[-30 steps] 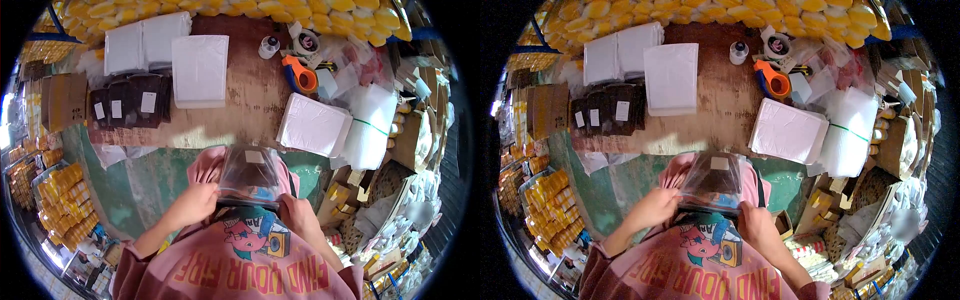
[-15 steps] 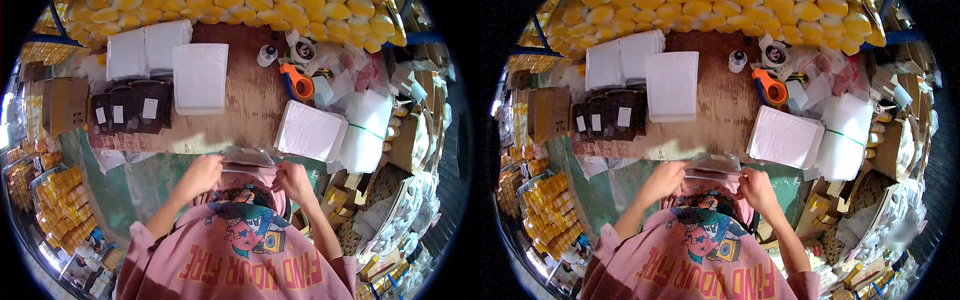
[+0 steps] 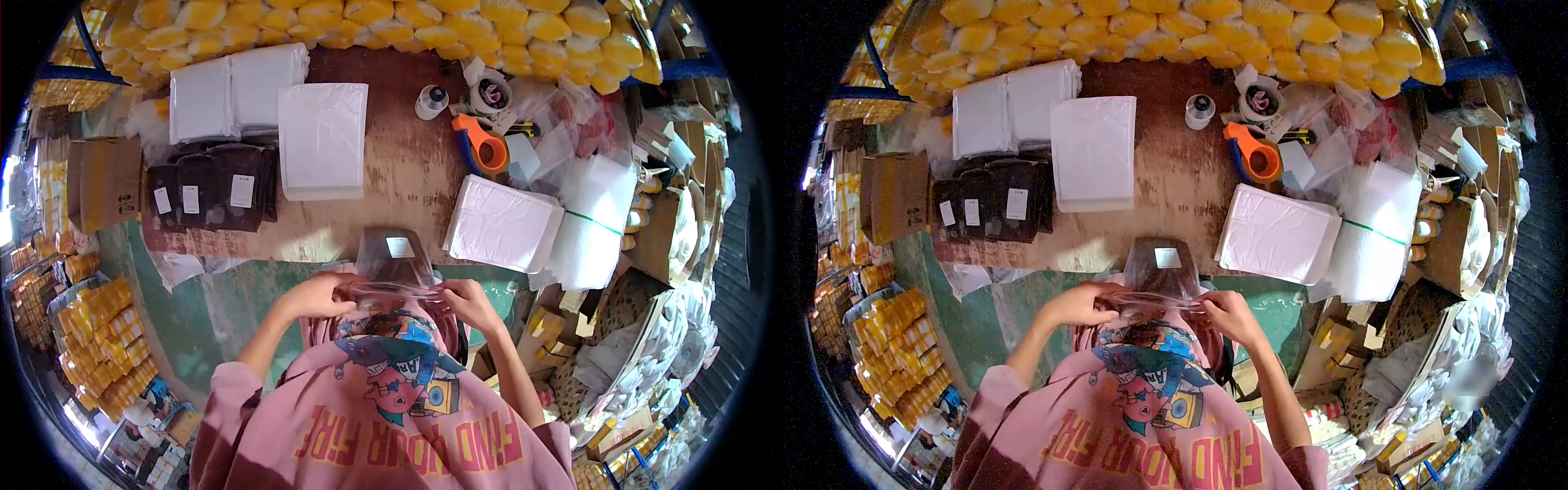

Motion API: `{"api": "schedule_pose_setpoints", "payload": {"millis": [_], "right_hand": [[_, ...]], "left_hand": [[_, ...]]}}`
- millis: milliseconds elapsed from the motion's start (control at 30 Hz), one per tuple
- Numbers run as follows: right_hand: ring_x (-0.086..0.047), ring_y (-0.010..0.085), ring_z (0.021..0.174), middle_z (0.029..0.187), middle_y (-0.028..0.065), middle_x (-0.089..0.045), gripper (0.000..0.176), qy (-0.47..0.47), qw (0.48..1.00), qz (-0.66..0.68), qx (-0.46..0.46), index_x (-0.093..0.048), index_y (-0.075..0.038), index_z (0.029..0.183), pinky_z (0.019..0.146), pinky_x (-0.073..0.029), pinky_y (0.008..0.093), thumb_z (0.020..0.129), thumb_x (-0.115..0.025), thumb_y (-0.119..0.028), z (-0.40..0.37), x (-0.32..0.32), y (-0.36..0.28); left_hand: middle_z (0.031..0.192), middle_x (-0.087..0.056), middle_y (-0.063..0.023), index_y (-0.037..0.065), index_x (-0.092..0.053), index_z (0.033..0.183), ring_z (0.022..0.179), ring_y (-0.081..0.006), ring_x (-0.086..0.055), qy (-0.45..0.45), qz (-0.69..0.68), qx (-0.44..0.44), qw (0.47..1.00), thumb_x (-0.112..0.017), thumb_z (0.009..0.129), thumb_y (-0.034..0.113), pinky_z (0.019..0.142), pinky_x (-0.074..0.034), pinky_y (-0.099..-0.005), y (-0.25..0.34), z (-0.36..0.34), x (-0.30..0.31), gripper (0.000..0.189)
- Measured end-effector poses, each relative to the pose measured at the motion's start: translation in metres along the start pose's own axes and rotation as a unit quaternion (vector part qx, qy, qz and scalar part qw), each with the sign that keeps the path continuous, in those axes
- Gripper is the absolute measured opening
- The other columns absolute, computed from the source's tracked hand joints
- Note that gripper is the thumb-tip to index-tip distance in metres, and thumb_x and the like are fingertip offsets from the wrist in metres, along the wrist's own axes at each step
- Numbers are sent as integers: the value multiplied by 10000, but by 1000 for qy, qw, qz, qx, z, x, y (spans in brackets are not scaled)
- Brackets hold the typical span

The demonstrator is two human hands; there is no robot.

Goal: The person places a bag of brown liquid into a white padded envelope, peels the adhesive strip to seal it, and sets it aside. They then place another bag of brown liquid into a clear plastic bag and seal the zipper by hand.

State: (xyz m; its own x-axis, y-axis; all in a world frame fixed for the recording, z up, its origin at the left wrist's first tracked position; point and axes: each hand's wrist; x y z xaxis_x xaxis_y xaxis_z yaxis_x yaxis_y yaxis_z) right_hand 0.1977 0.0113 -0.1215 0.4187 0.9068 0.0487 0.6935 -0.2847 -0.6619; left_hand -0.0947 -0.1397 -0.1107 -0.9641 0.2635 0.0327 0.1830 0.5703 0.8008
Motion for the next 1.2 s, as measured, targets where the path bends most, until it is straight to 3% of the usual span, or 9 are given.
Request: {"api": "schedule_pose_setpoints", "payload": {"millis": [100, 200, 233, 333, 467, 500, 567, 700, 1200], "right_hand": [[-698, 234, 887, 919, 168, -695, 327, -11, 974, 219, -58, -615, 108, 996, 737, -561, 318, 958, -410, -143, 0, 5, -25], [-691, 261, 921, 1061, 176, -670, 318, 6, 952, 291, -92, -597, 101, 1070, 747, -565, 327, 964, -397, -122, 8, 16, -33], [-682, 256, 960, 1101, 175, -663, 313, 1, 942, 321, -100, -588, 101, 1104, 762, -564, 324, 958, -391, -94, 12, 20, -32], [-678, 260, 974, 1109, 180, -657, 265, -5, 930, 360, -72, -564, 72, 1138, 774, -549, 300, 944, -467, -80, 21, 34, -37], [-628, 156, 963, 1090, 68, -654, 441, -93, 984, 146, 34, -632, -12, 1170, 723, -489, 222, 779, -764, -166, 31, 62, -35], [-611, 176, 1020, 1137, 79, -638, 476, -66, 996, 34, 51, -630, -28, 1185, 764, -491, 243, 753, -780, -159, 39, 62, -27], [-575, 215, 1134, 1232, 99, -606, 553, -13, 979, -189, 81, -625, -60, 1216, 846, -495, 285, 702, -812, -145, 54, 65, -16], [-453, 316, 1302, 1374, 177, -507, 461, 6, 966, -25, 259, -666, -94, 1181, 1053, -388, 377, 737, -774, -152, 73, 39, -8], [-553, 297, 1195, 1181, 172, -643, 240, -25, 964, -14, 263, -672, 12, 1080, 986, -438, 352, 880, -620, -111, 36, 17, 9]], "left_hand": [[935, -671, -95, 80, -673, 1053, 869, -234, -645, 66, 97, -2, 993, -724, 716, 182, 773, -513, -333, -2, 12, -4, 356], [1014, -669, -82, 133, -684, 1069, 1020, -250, -601, 173, 283, -137, 933, -742, 664, 179, 866, -477, -343, -5, 31, -10, 411], [1193, -618, -73, 179, -696, 1089, 1106, -256, -570, 204, 267, -172, 926, -776, 688, 231, 821, -508, -372, -23, 39, -14, 413], [1187, -628, -55, 180, -667, 1158, 1153, -288, -555, 203, 278, -277, 897, -721, 716, 180, 933, -459, -357, -36, 70, -10, 445], [1233, -626, -69, 98, -602, 1239, 1232, -264, -523, 171, 65, -230, 956, -739, 782, 43, 973, -476, -356, -29, 92, -10, 481], [1208, -638, -74, 81, -617, 1203, 1214, -243, -533, 129, -189, -146, 962, -726, 802, 33, 981, -470, -353, -22, 93, -15, 419], [1189, -643, -87, 78, -619, 1194, 1181, -236, -554, 87, -122, -164, 975, -721, 803, 34, 971, -473, -351, -13, 95, -7, 407], [1130, -656, -93, 76, -671, 1128, 1097, -232, -601, 53, -4, -225, 973, -707, 805, 116, 959, -466, -343, -3, 96, -8, 327], [1144, -674, -78, 51, -694, 1080, 1128, -246, -607, 58, 55, -172, 982, -625, 861, 139, 1006, -462, -352, -15, 45, 7, 246]]}}
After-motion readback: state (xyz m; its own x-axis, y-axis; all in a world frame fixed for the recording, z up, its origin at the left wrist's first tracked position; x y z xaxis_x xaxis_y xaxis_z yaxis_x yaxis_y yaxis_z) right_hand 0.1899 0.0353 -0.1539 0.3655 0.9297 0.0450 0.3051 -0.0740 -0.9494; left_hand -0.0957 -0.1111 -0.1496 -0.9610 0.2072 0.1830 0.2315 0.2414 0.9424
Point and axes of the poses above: each hand's wrist, its own z-axis towards the middle knuckle, its own x-axis out of the back of the hand, y = z × x
